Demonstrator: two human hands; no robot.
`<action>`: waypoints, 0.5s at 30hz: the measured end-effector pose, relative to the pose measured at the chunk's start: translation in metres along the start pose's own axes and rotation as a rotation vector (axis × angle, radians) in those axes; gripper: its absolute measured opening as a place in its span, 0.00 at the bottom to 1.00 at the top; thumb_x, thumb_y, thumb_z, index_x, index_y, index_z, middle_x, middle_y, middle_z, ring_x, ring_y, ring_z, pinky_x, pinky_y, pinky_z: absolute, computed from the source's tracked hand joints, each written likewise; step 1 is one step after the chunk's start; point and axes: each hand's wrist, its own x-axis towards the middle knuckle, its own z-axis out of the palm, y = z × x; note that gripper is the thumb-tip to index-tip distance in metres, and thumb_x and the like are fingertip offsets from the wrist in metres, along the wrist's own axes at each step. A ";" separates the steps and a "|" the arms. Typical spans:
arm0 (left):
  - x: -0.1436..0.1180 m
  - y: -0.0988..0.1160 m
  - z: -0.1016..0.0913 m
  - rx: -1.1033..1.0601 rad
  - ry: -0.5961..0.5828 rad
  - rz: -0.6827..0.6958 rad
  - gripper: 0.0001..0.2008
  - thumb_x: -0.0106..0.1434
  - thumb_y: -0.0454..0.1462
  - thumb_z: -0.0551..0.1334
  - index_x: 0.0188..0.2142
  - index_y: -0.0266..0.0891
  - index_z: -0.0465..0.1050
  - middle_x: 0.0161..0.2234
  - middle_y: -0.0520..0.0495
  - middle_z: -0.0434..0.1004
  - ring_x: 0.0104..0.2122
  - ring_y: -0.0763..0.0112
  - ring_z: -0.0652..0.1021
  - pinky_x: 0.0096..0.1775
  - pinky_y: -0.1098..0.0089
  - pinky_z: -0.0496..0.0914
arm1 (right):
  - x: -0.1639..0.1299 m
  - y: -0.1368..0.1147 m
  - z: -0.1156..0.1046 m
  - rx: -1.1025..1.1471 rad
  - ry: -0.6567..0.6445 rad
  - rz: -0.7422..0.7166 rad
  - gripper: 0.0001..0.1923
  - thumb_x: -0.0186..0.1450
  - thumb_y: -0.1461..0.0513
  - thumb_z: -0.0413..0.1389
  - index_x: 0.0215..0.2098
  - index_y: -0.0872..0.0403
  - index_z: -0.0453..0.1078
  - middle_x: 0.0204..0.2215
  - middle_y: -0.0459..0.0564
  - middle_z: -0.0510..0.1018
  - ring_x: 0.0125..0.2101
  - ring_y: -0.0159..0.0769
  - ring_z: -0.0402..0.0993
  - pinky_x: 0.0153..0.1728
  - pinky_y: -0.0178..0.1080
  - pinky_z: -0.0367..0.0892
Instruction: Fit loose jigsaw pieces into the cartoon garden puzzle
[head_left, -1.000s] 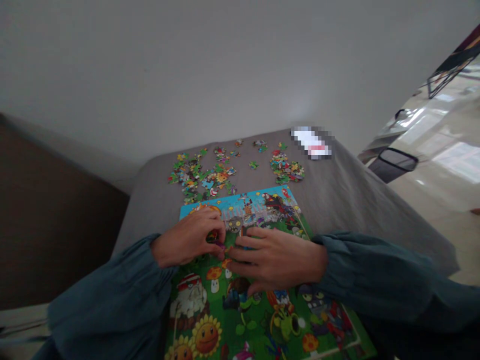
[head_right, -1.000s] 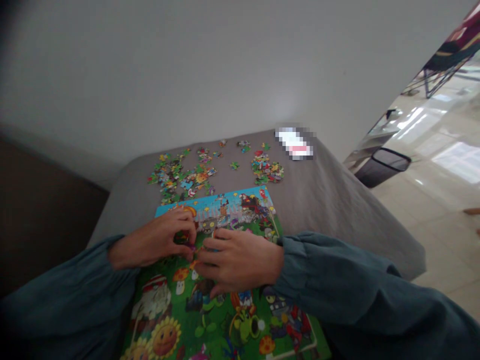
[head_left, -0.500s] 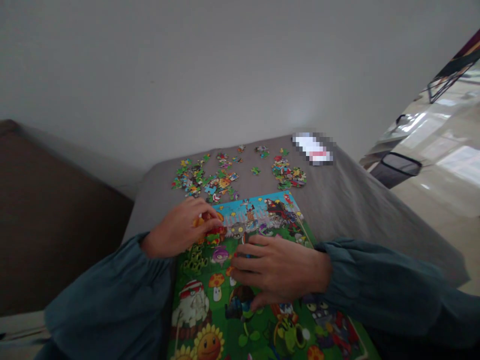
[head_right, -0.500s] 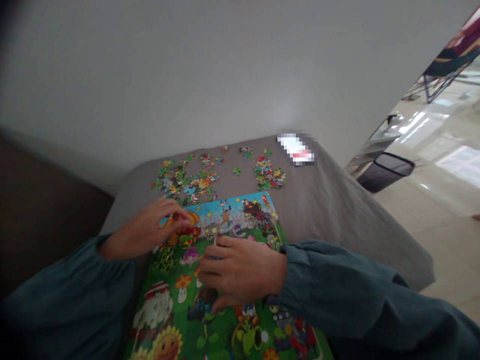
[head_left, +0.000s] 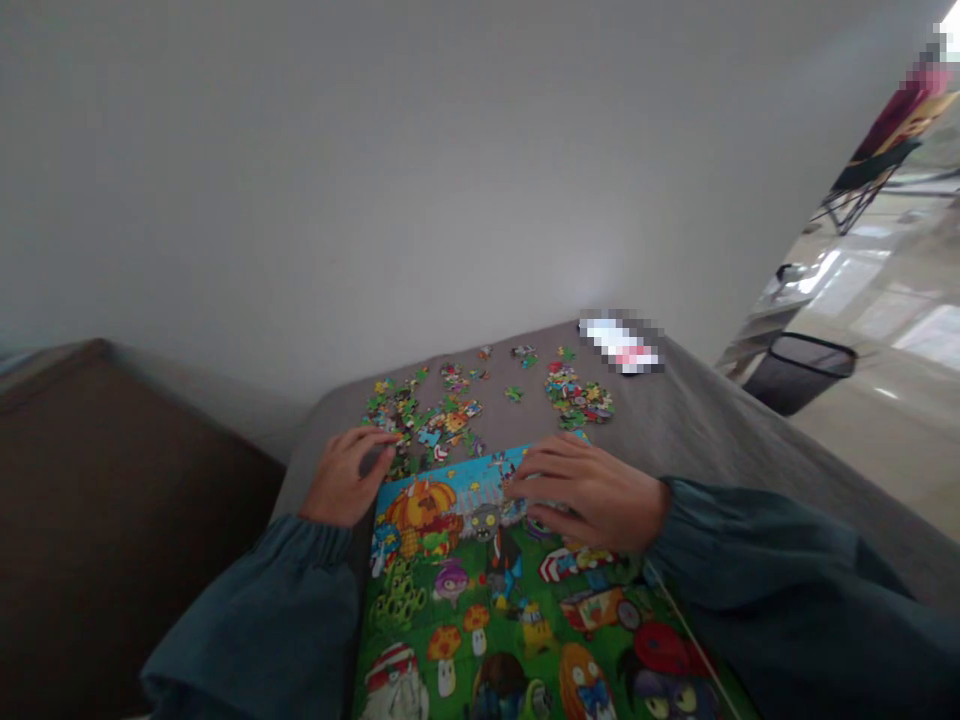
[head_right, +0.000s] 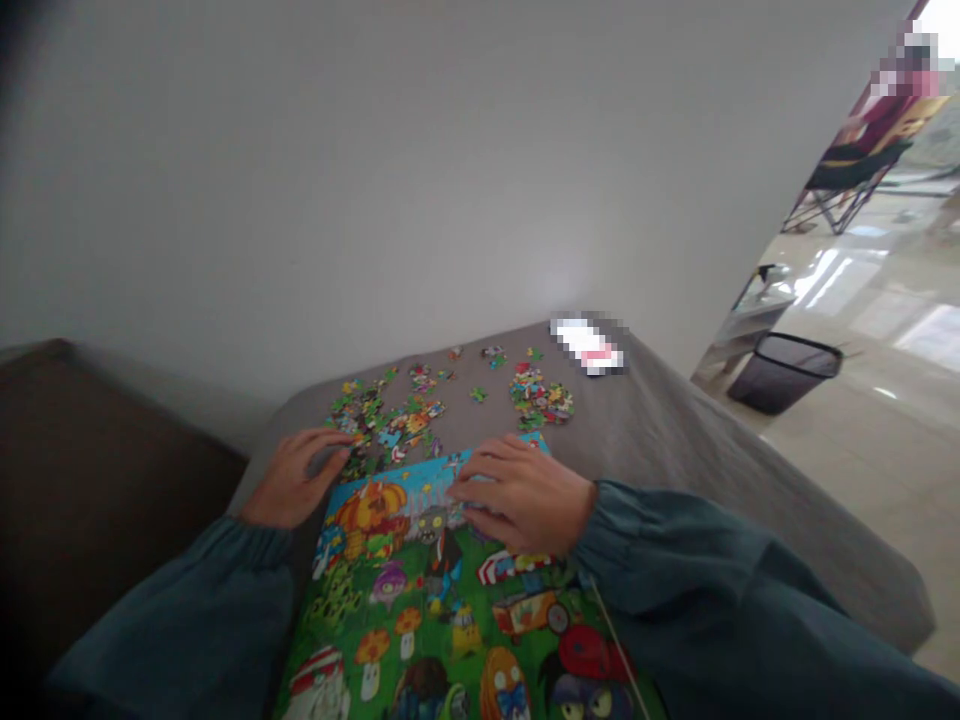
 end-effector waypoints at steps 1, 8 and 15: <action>0.001 0.004 0.002 0.007 0.004 0.017 0.17 0.65 0.46 0.52 0.43 0.42 0.74 0.46 0.45 0.74 0.50 0.60 0.70 0.54 0.57 0.60 | -0.001 0.007 -0.001 -0.004 0.030 0.034 0.13 0.68 0.61 0.49 0.48 0.54 0.70 0.43 0.53 0.76 0.46 0.38 0.67 0.47 0.44 0.62; 0.013 0.029 0.018 0.066 -0.082 0.052 0.18 0.59 0.53 0.60 0.39 0.45 0.76 0.47 0.47 0.72 0.49 0.59 0.68 0.54 0.55 0.60 | -0.005 0.028 0.004 0.034 0.170 0.121 0.11 0.66 0.64 0.51 0.41 0.56 0.73 0.36 0.53 0.77 0.39 0.37 0.70 0.44 0.43 0.65; 0.021 0.035 0.020 0.035 -0.151 0.067 0.17 0.60 0.53 0.59 0.39 0.46 0.77 0.44 0.46 0.74 0.46 0.60 0.71 0.51 0.57 0.62 | -0.006 0.035 0.001 0.009 0.211 0.138 0.10 0.65 0.65 0.51 0.39 0.56 0.74 0.34 0.53 0.78 0.38 0.36 0.70 0.44 0.42 0.66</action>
